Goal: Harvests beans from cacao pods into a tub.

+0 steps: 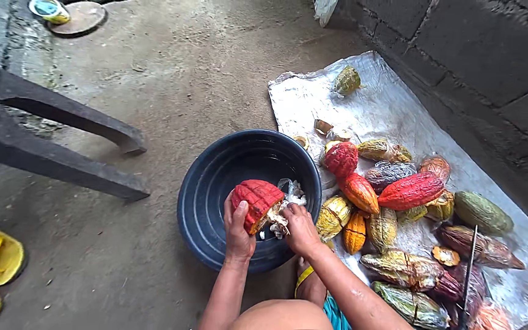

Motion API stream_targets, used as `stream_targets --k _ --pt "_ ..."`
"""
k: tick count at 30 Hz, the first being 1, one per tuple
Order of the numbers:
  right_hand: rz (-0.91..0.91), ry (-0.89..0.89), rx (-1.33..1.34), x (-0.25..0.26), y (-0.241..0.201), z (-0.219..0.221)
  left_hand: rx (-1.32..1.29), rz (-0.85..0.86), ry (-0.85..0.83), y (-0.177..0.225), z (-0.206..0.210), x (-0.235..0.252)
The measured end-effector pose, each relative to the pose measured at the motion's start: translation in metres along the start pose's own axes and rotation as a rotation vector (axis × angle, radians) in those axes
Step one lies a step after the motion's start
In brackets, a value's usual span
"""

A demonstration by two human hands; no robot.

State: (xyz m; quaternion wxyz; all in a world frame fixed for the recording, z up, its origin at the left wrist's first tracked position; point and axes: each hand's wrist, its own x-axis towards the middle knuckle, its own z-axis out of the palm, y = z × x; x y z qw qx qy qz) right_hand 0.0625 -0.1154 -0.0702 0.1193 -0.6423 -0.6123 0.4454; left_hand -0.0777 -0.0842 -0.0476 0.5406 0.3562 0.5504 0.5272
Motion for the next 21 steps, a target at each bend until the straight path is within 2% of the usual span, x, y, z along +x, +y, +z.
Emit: stream_targets --k 2,4,7,9,13,18,21 --pt "-0.073 0.046 0.288 0.001 0.005 -0.003 -0.054 0.033 -0.043 0.001 -0.002 0.000" --pt "-0.084 0.070 0.698 -0.003 0.003 -0.010 -0.061 0.070 -0.064 0.001 -0.003 -0.001" --pt "-0.057 -0.055 1.242 -0.009 0.003 -0.018 -0.077 0.091 -0.090 -0.005 -0.004 -0.001" --pt "-0.025 -0.144 1.429 -0.012 0.003 -0.021 -0.092 0.099 -0.122 -0.007 -0.004 -0.001" --pt "0.001 -0.079 1.482 -0.011 -0.001 -0.012 -0.026 0.101 -0.158 -0.009 -0.001 -0.002" --pt "-0.149 0.073 1.182 -0.010 0.000 -0.011 0.125 -0.042 -0.193 -0.009 -0.005 0.002" --pt "-0.165 0.104 1.123 -0.010 -0.004 -0.012 0.084 -0.028 -0.147 -0.013 -0.005 0.003"
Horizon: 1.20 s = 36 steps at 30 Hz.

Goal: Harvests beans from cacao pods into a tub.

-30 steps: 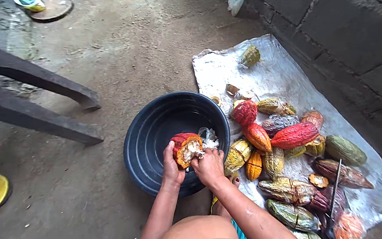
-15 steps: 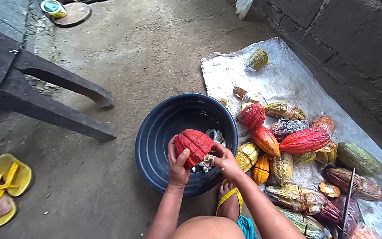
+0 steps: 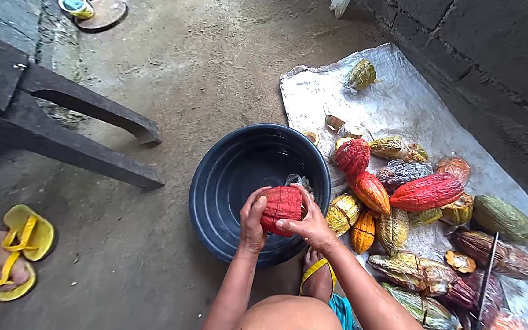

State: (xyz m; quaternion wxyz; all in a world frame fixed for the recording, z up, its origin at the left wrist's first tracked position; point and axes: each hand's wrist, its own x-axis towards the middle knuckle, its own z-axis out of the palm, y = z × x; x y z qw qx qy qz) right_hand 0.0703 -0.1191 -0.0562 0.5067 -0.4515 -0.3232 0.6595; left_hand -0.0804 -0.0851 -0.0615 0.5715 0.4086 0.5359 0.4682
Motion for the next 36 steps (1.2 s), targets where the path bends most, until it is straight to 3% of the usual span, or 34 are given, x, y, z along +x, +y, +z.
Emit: stream_targets --k 14,20,24,27,32,36 --pt "-0.073 0.065 -0.214 -0.007 0.003 0.012 -0.195 -0.036 -0.031 0.006 -0.006 -0.001" --pt "-0.160 -0.080 -0.173 0.000 0.011 0.013 -0.161 0.042 -0.016 0.006 -0.014 0.002" --pt "-0.164 -0.076 -0.507 -0.007 0.001 0.018 -0.371 -0.115 0.114 0.006 -0.014 0.006" --pt "-0.164 0.004 -0.734 -0.014 -0.002 0.020 -0.501 -0.236 0.119 0.007 -0.017 0.009" --pt "-0.262 0.136 -0.653 -0.010 -0.012 0.013 -0.584 -0.396 0.103 0.024 0.005 0.002" --pt "-0.233 0.013 -0.697 -0.009 -0.013 -0.012 -0.800 -0.463 0.066 0.016 0.005 0.005"
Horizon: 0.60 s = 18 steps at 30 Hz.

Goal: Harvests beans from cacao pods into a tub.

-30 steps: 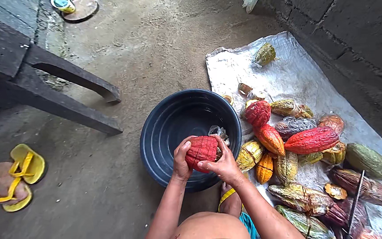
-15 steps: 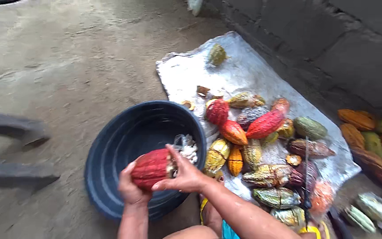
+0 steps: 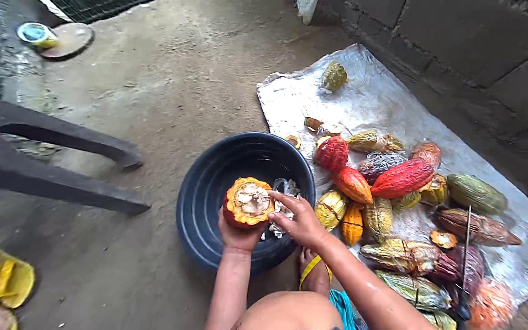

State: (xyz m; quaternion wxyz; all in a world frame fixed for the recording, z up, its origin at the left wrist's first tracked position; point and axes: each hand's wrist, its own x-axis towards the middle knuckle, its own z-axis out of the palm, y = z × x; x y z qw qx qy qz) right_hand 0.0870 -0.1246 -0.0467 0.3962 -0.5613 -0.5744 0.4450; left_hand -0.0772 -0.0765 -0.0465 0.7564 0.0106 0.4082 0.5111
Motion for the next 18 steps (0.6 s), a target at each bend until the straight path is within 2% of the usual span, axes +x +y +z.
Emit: stream_targets --k 3,5,7,8,10,13,15,18 --pt "0.011 0.009 -0.144 -0.023 0.009 -0.023 -0.016 -0.041 -0.048 0.006 -0.007 0.006" --pt "-0.011 0.114 -0.227 -0.050 0.017 -0.046 0.074 -0.096 -0.040 0.006 -0.010 0.009" --pt "0.044 0.245 -0.340 -0.081 0.028 -0.081 0.227 -0.124 -0.029 0.001 -0.001 0.009" --pt "0.146 0.296 -0.399 -0.101 0.032 -0.103 0.316 -0.126 -0.039 -0.003 0.009 0.006" --pt "0.503 0.330 -0.478 -0.143 0.036 -0.153 0.436 -0.148 -0.079 -0.007 0.034 -0.003" --pt "0.970 0.476 -0.530 -0.208 0.054 -0.202 0.565 -0.156 -0.277 -0.004 0.074 -0.016" --pt "1.161 0.510 -0.486 -0.242 0.062 -0.211 0.643 -0.148 -0.476 0.004 0.106 -0.029" --pt "1.285 0.365 -0.392 -0.264 0.067 -0.206 0.724 -0.103 -0.730 0.020 0.163 -0.063"
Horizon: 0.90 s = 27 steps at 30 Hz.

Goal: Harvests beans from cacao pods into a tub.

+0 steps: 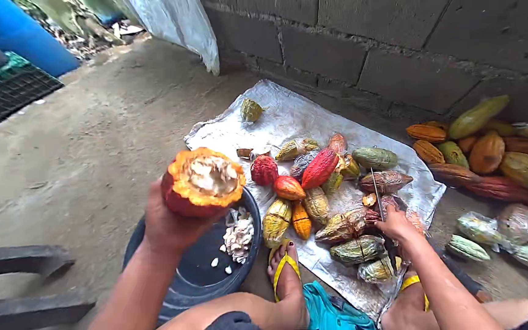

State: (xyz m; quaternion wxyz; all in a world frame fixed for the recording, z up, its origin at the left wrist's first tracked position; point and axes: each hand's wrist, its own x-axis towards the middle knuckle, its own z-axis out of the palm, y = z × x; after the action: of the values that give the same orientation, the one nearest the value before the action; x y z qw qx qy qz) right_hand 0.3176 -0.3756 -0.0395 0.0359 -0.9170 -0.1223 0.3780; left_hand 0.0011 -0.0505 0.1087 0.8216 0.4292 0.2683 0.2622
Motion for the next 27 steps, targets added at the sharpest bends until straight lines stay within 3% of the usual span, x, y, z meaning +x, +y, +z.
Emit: stream_targets --k 2,4,9,14,18,22,25,27 --pt "0.015 -0.047 -0.035 -0.003 0.005 0.013 0.110 0.069 -0.097 0.032 0.029 -0.001" --pt "0.053 -0.093 -0.088 -0.010 0.001 0.023 0.120 0.123 -0.090 0.053 0.064 -0.007" --pt "0.059 0.011 -0.045 -0.010 -0.003 0.038 0.047 0.224 0.182 0.078 0.125 -0.034" --pt "0.021 0.061 0.195 0.001 0.003 0.023 -0.009 0.249 0.142 0.089 0.093 -0.066" --pt "-0.027 0.130 0.431 0.001 0.001 -0.004 -0.157 0.286 0.254 0.087 0.080 -0.068" --pt "-0.334 0.143 0.833 -0.042 -0.025 -0.039 -0.137 0.278 0.202 0.090 0.045 -0.039" --pt "-0.627 0.031 1.245 -0.097 -0.057 -0.065 -0.220 0.288 0.185 0.092 0.028 -0.023" --pt "-0.795 -0.058 1.368 -0.115 -0.083 -0.062 -0.300 0.321 0.181 0.088 0.019 -0.019"
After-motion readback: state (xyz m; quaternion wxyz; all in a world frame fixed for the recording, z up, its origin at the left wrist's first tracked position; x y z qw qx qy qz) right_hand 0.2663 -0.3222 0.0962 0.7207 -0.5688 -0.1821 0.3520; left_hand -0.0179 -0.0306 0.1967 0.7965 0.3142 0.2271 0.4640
